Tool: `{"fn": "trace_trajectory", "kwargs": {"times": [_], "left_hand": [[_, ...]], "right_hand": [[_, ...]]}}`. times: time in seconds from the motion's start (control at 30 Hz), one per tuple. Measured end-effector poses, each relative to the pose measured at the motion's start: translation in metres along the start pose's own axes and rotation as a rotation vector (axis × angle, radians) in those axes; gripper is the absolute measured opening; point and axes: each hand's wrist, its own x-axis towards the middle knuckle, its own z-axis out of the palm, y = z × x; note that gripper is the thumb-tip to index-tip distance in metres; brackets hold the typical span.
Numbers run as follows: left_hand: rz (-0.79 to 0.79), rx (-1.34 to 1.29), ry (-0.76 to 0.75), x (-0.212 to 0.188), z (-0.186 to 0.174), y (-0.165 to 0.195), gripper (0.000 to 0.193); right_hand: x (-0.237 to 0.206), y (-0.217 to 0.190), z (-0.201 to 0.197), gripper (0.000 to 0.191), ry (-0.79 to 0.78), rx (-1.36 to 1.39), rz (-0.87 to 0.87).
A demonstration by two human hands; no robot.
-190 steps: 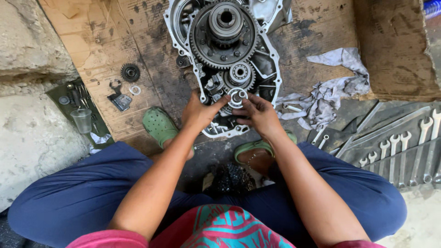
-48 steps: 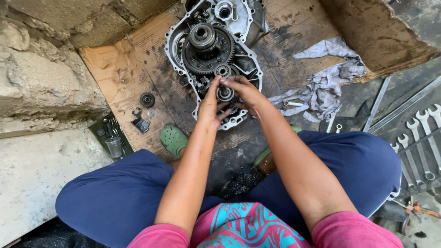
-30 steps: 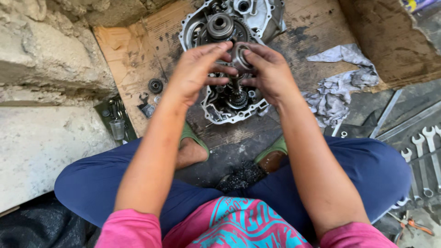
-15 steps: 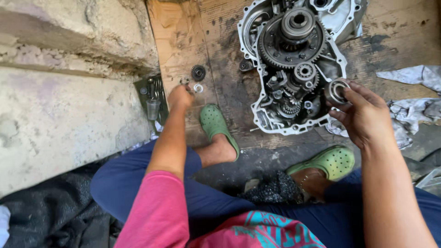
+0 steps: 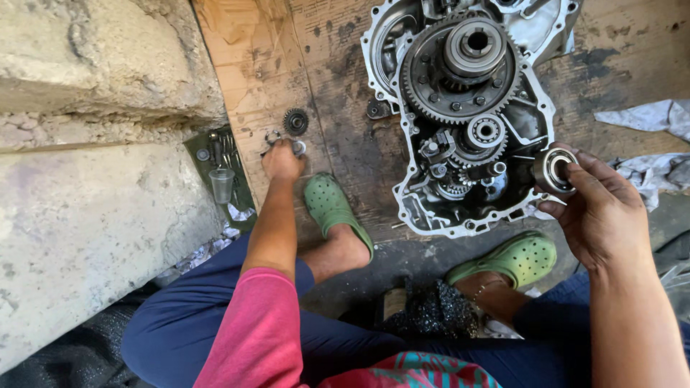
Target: The person sits on the floor and assembles internal gears and bearings into an open engine casing. They place and adjust multiple gears and bearings by hand, occasionally removing and repositioning parts to fit them correctly within the casing.
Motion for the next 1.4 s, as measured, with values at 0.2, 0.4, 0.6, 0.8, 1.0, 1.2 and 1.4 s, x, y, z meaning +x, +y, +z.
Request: {"fn": "trace_trajectory", "kwargs": {"times": [0.2, 0.4, 0.6, 0.8, 1.0, 1.2, 1.4], "left_hand": [[-0.070, -0.012, -0.020, 0.009, 0.014, 0.003, 0.055], [-0.232, -0.077, -0.071, 0.011, 0.011, 0.018, 0.063], [-0.244, -0.126, -0.045, 0.010, 0.001, 0.030, 0.057], [-0.297, -0.219, -0.031, 0.000, -0.003, 0.031, 0.036], [-0.339, -0.445, 0.064, -0.008, -0.004, 0.030, 0.027], [-0.315, -0.723, 0.144, -0.002, -0.007, 0.037, 0.026], [-0.384, -1.091, 0.060, 0.006, -0.001, 0.049, 0.016]], "right_hand": [[-0.001, 0.004, -0.010, 0.034, 0.030, -0.007, 0.011], [-0.002, 0.003, -0.013, 0.034, 0.050, 0.015, 0.015], [-0.006, -0.002, -0.008, 0.035, 0.047, -0.004, 0.039], [-0.008, -0.001, -0.002, 0.033, 0.047, -0.031, 0.058], [-0.014, -0.005, 0.001, 0.032, 0.057, -0.038, 0.050], [-0.022, -0.010, 0.003, 0.034, 0.039, -0.042, 0.052], [-0.021, -0.009, 0.005, 0.033, 0.066, -0.082, 0.052]]}}
